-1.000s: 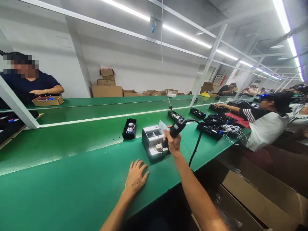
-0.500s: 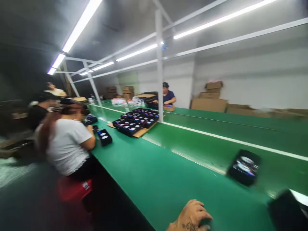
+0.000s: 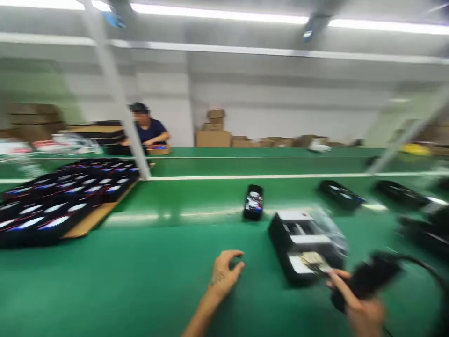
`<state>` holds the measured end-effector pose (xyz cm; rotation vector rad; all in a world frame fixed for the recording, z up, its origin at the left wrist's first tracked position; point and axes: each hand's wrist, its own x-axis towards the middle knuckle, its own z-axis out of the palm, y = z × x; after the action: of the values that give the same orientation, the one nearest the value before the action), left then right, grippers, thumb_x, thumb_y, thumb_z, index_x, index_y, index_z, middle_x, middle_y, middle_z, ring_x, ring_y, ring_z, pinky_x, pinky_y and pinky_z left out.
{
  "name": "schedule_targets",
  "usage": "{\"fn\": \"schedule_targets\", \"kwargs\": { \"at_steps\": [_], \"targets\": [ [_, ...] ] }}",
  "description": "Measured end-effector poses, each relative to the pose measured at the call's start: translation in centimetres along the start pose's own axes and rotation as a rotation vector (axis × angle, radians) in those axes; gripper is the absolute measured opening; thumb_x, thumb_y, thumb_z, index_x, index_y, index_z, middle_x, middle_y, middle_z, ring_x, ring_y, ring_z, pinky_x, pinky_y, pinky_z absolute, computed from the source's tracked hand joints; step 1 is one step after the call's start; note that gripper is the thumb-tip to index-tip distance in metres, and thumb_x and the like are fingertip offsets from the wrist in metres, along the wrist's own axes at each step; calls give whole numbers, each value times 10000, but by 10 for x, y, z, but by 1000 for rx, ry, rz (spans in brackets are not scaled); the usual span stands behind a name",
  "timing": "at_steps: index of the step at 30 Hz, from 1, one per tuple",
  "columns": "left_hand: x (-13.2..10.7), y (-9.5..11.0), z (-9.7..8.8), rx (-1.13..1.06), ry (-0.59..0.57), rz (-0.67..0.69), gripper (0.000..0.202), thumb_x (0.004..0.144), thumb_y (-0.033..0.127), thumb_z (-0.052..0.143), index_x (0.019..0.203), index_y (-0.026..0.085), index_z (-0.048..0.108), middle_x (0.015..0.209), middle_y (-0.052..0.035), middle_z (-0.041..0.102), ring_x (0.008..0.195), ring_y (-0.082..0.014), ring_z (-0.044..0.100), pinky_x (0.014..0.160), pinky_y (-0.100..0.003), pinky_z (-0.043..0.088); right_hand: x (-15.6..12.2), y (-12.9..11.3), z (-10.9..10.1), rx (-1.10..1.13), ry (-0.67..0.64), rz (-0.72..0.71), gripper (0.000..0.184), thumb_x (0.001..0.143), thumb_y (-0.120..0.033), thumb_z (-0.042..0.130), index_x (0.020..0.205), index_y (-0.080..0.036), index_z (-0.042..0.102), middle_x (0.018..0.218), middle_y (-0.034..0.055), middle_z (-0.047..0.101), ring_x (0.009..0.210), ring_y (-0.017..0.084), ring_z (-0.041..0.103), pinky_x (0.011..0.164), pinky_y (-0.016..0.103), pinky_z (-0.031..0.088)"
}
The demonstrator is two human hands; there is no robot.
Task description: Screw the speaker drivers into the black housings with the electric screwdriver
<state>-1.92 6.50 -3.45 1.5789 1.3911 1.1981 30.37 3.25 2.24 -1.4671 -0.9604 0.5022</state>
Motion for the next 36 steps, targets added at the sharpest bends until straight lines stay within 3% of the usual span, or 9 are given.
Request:
{"fn": "schedule_targets", "kwargs": {
  "at_steps": [3,7,12,18,25,30,36],
  "targets": [
    [48,-6,20,-81,-33,10,392,823,483,627,1118,248,732,1067,-61,783,1055,-258,729,1034,-477,559,-4,-5,-25,68,122,-2,456,682,-561,868,888,-231,630,664,-3,626,560,187,580,542,344,479],
    [73,-19,37,-121,-4,-22,509,805,610,600,1089,207,728,997,-80,792,979,-275,760,966,-465,600,9,-40,-16,316,167,-69,446,736,-500,846,965,-245,560,650,-62,582,503,117,526,505,272,420],
    [68,-25,32,-123,8,-28,490,766,602,644,1049,217,753,1006,-73,804,982,-274,761,958,-437,604,30,-76,5,515,161,-216,470,758,-457,828,1045,-262,512,567,-119,493,446,97,477,471,248,404],
    [68,-25,30,-92,-13,-5,440,732,587,675,972,236,787,985,-63,810,952,-287,758,942,-449,599,44,-69,32,456,103,-238,440,737,-438,839,939,-240,502,491,-129,474,381,91,429,423,252,381],
    [65,-24,30,-73,-80,33,395,762,560,664,964,244,789,996,-60,799,958,-277,730,934,-435,574,26,-75,15,410,-103,-110,422,694,-344,876,981,-204,600,503,-105,525,368,88,448,381,230,360],
    [47,-8,47,-117,-271,74,353,799,529,670,959,240,793,972,-55,789,935,-248,712,915,-391,559,7,-86,9,541,-77,-62,403,758,-379,803,1057,-234,575,489,-141,431,374,65,380,414,220,370],
    [10,26,75,-211,-586,116,330,890,519,636,941,246,815,944,-44,794,901,-211,718,865,-320,555,-4,-96,21,731,-48,23,402,721,-340,823,1025,-247,577,491,-140,419,384,46,366,422,189,344]
  ]
}}
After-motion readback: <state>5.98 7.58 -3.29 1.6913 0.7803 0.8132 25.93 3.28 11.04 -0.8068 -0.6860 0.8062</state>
